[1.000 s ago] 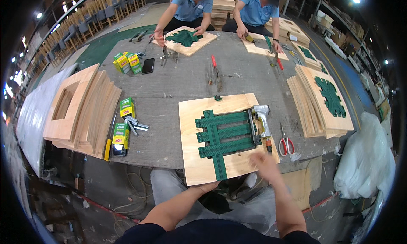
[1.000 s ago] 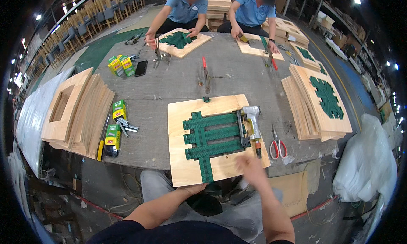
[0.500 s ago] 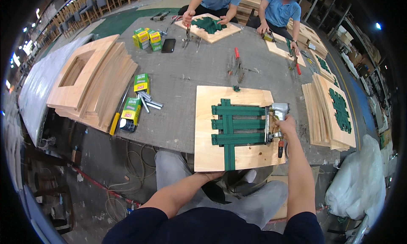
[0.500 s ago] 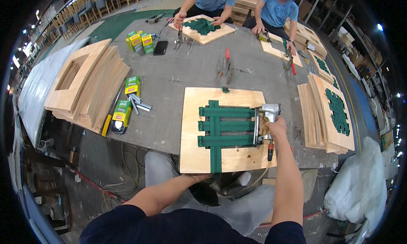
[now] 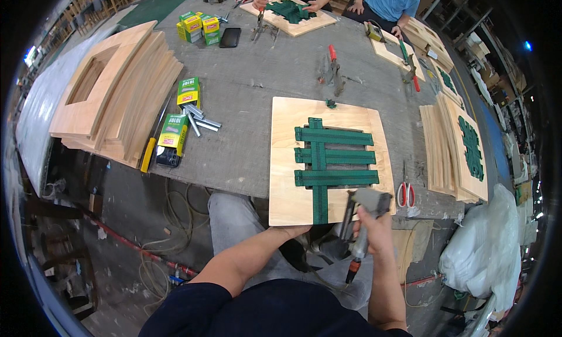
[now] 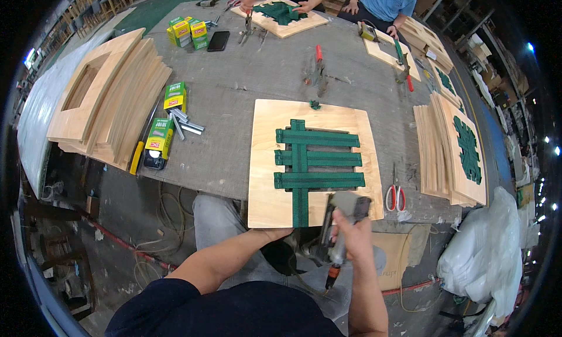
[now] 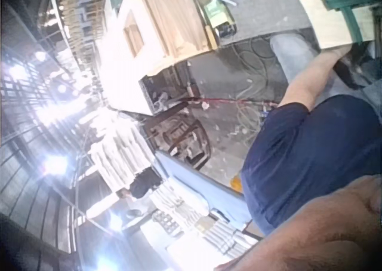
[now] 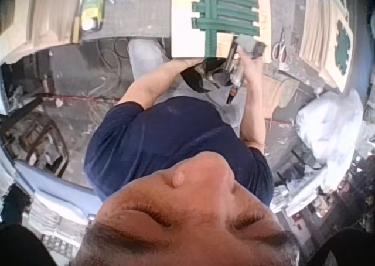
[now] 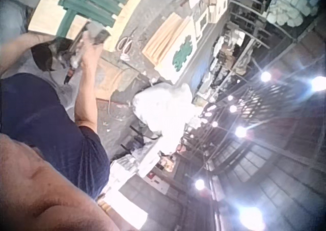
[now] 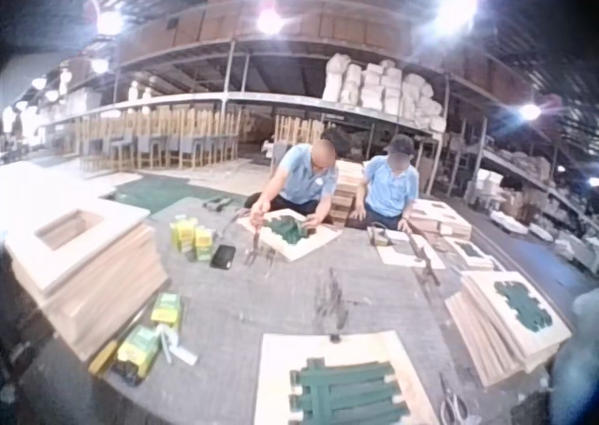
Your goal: The person sits on the floor and assembles a green cushion by attaching green fabric strips to a square wooden board. They use a staple gun to secure the strips in a crisscross pattern, repeatedly cutting and positioning the fabric.
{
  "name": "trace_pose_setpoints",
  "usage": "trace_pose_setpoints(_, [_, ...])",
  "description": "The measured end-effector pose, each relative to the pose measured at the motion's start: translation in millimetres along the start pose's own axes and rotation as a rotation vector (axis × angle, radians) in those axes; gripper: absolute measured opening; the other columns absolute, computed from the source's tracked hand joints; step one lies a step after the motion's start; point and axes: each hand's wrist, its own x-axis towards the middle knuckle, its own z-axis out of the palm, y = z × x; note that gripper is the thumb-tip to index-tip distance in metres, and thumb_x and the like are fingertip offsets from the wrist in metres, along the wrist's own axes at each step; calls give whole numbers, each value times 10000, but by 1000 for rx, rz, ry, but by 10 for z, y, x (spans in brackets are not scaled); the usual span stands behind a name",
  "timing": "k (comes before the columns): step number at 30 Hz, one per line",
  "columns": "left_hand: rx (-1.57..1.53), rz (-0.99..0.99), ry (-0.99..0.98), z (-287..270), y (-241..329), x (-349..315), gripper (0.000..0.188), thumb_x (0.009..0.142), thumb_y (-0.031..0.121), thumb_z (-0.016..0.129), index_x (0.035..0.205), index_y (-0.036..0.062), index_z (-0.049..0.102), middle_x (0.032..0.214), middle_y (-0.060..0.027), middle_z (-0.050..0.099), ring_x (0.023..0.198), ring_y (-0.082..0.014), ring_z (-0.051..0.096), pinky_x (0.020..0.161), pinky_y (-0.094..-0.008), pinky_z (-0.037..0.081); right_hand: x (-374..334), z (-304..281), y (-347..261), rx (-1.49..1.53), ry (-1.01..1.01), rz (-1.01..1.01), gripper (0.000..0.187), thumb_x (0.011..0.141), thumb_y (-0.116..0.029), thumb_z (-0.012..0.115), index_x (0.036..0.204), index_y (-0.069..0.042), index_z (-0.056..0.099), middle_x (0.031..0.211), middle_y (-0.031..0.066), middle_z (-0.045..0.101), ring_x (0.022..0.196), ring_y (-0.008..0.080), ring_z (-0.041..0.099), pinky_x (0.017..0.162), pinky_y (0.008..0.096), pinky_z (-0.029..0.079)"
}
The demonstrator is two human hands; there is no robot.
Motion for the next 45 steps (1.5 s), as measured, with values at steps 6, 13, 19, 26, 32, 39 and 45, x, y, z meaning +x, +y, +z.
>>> trace_pose_setpoints(6, [-232,-181,21,151,-13,-60,479,1046,471,382,1370,162,553,1385,-83,620,1295,-274,572,1117,-440,446,-27,314,154,-129,-195,60,244,956,-164,740,1107,8,654,766,26,634,539,118,598,459,276,481])
trace_pose_setpoints(13, [-1115,-300,107,86,28,-33,491,1036,476,403,1385,163,551,1389,-87,616,1286,-279,575,1109,-448,450,35,380,213,-218,-208,86,269,952,-196,755,1076,9,634,759,27,657,534,95,594,461,259,468])
trace_pose_setpoints(19, [-686,-221,16,-82,20,-9,462,1019,461,436,1345,162,570,1344,-100,630,1239,-294,593,1066,-453,468,10,425,229,-277,-167,79,217,949,-166,750,1034,11,659,773,28,654,514,98,579,442,267,455])
trace_pose_setpoints(26, [-254,-151,-97,-386,79,73,427,1001,444,474,1297,161,593,1292,-114,646,1185,-310,615,1015,-459,489,-16,520,251,-202,-161,78,446,950,-137,742,1330,-2,551,770,13,639,511,74,546,445,257,438])
trace_pose_setpoints(32, [-217,-175,-142,-546,147,91,398,985,429,507,1257,159,613,1247,-127,660,1138,-325,633,972,-464,507,-71,605,277,-239,-171,90,216,943,-145,748,1067,5,655,793,26,654,499,94,555,433,263,445])
trace_pose_setpoints(39, [-116,-74,-28,-523,139,50,381,978,416,532,1228,147,633,1213,-129,671,1125,-334,636,952,-474,512,-122,635,327,-177,-171,78,206,947,-154,741,1064,-11,649,799,30,658,504,101,568,430,263,445])
trace_pose_setpoints(45, [-442,-356,-223,-598,486,-7,405,1014,436,531,1158,93,691,1113,-184,712,1073,-373,669,911,-479,530,-106,119,420,-86,-12,25,273,932,-221,772,1058,-15,643,809,43,668,509,122,592,421,281,463])
